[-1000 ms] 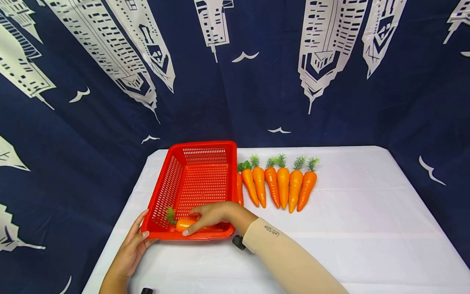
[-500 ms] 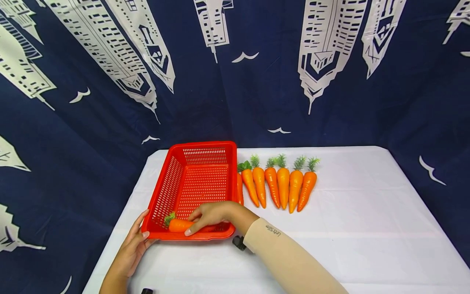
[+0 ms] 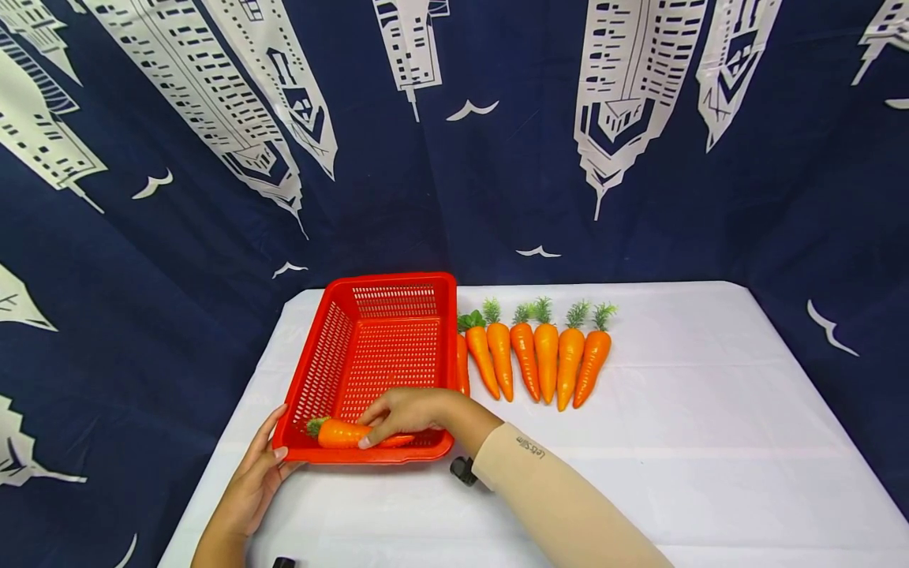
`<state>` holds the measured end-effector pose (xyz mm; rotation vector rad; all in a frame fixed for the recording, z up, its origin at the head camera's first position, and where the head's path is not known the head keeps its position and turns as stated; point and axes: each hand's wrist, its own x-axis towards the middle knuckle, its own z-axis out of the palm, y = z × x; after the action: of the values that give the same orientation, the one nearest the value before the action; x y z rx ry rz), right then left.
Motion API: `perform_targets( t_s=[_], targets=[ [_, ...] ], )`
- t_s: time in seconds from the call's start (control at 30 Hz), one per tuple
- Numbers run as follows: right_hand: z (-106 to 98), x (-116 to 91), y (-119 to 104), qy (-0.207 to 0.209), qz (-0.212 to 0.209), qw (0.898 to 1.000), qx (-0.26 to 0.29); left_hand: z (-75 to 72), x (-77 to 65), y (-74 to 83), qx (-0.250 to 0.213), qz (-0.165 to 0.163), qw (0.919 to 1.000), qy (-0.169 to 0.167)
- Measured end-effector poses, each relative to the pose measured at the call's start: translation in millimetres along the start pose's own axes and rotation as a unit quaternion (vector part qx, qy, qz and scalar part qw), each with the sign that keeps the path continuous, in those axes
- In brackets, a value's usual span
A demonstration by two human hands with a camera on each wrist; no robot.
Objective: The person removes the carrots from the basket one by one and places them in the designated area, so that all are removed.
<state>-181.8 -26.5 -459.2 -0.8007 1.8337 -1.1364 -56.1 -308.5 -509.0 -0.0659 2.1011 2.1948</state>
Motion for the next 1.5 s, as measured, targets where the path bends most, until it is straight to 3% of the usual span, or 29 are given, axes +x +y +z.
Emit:
perform_targets(
  t_s=[0.73, 1.5],
  targets=[
    [0.4, -1.7, -1.3, 0.021, -0.016, 1.0, 0.015, -0.2, 0.4, -2.2, -0.007, 0.003, 1.0, -0.005],
    [-0.4, -4.3, -2.7, 0.073, -0.039, 0.996, 0.045, 1.0, 0.4, -2.8, -0.011, 0.005, 0.9999, 0.001]
  ],
)
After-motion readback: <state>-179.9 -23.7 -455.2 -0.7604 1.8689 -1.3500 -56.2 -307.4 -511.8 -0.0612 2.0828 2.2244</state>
